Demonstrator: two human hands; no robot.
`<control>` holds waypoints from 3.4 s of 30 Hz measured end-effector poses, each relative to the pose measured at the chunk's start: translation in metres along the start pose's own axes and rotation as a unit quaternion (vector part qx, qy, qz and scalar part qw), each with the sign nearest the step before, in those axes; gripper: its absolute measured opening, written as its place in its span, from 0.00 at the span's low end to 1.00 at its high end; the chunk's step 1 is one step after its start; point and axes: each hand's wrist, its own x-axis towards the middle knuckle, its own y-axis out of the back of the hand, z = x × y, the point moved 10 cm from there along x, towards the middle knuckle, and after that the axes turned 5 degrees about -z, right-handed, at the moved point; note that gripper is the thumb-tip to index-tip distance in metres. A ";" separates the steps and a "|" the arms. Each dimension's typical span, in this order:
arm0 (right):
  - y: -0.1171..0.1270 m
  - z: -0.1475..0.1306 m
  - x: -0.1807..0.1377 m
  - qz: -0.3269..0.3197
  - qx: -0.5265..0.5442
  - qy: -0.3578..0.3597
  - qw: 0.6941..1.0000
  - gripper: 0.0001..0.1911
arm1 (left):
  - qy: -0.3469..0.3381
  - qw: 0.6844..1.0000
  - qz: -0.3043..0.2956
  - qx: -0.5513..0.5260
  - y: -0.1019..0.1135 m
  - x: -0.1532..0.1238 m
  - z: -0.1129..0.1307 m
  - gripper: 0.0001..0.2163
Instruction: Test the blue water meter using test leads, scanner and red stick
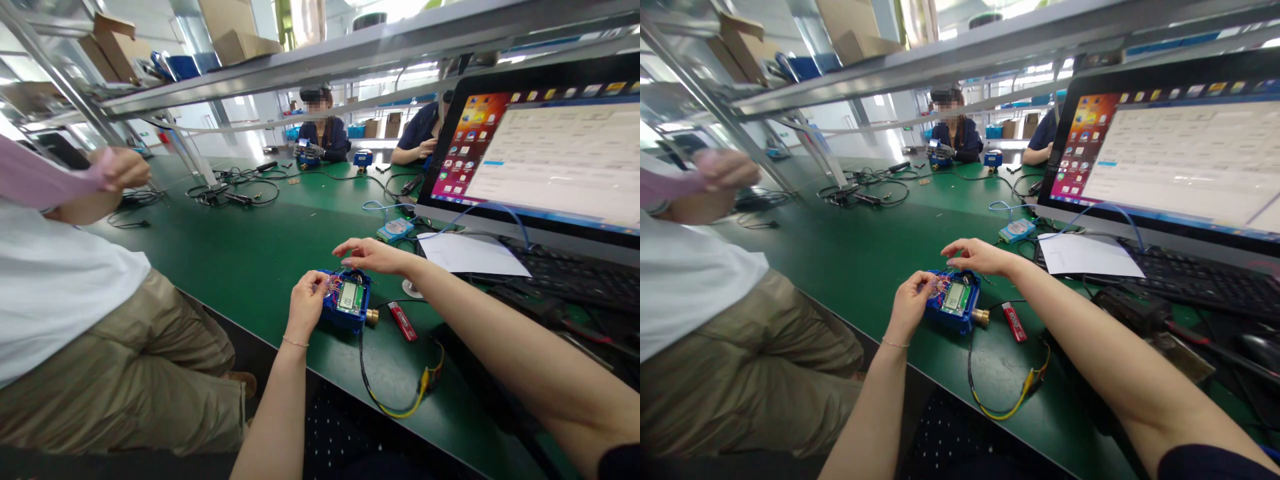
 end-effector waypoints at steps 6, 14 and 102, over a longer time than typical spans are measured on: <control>0.051 -0.020 -0.104 0.165 -0.187 -0.120 0.961 0.14 | -0.044 0.996 0.038 0.066 0.003 -0.003 0.002 0.06; -0.051 0.026 -0.236 0.057 -0.230 -0.299 0.924 0.12 | -0.068 0.994 0.053 0.072 0.002 0.002 -0.010 0.09; -0.042 0.087 -0.293 0.238 -0.325 -0.500 0.766 0.27 | -0.046 0.994 -0.102 -0.003 -0.030 -0.035 0.025 0.11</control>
